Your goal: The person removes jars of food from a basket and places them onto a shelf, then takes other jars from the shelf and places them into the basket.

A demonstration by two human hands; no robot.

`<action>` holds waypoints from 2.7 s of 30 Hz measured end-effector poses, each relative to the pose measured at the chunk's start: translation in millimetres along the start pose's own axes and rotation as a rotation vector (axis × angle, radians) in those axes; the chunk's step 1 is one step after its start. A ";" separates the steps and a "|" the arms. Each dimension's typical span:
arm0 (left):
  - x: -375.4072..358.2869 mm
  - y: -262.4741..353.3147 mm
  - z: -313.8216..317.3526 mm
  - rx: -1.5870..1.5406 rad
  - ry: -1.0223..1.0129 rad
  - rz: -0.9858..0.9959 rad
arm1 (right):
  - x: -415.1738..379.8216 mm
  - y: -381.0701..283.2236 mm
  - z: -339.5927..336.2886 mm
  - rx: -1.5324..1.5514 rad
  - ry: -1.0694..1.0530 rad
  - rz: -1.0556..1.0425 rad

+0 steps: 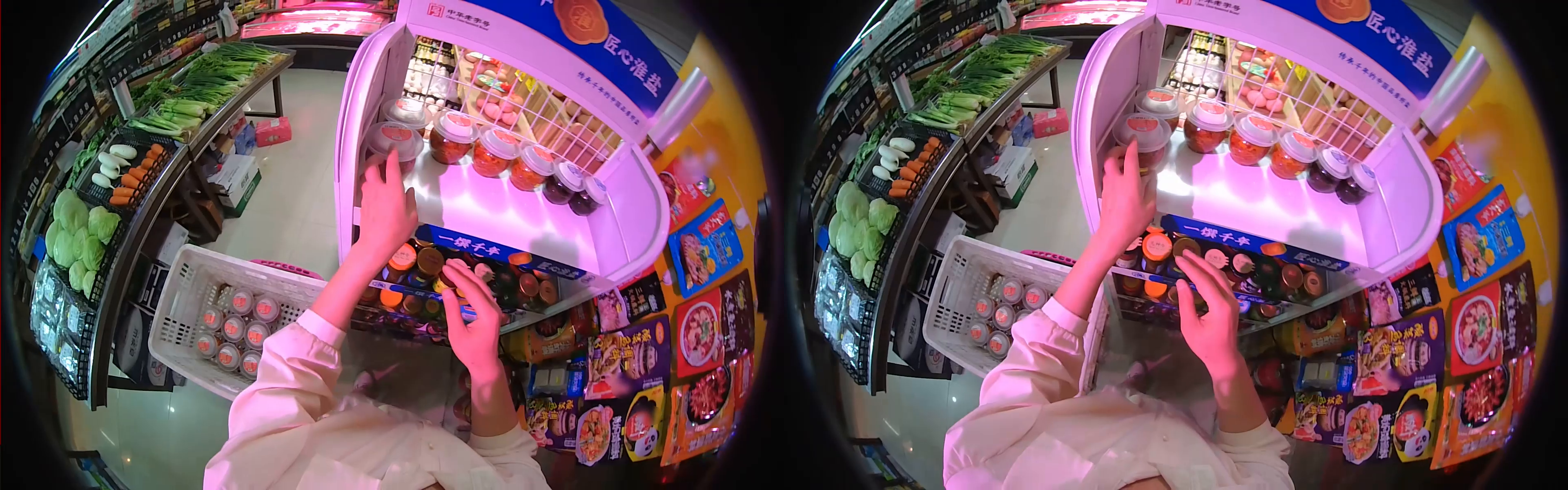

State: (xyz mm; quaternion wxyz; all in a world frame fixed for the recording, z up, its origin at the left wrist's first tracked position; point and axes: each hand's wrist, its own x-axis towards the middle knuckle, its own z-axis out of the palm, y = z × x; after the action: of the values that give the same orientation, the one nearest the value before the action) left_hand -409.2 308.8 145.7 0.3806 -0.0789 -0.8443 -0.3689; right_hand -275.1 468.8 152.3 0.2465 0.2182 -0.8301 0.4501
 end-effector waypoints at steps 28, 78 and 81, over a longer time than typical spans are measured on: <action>-395.2 41.7 -214.1 -0.039 -1.033 -0.070 | -336.3 -75.7 81.7 0.376 -0.361 0.609; -318.9 -546.2 -297.2 0.429 -0.824 -1.290 | -206.9 -27.8 565.9 0.336 -0.947 0.984; -338.9 -565.1 -285.7 0.452 -0.745 -1.326 | -212.5 -20.7 569.5 0.377 -0.937 0.990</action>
State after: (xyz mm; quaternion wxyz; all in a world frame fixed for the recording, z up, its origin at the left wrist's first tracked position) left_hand -239.7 -240.6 -284.8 -0.2193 0.4014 -0.8415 -0.2875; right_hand -217.7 1.5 -232.7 -0.4124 0.0246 -0.7584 0.5042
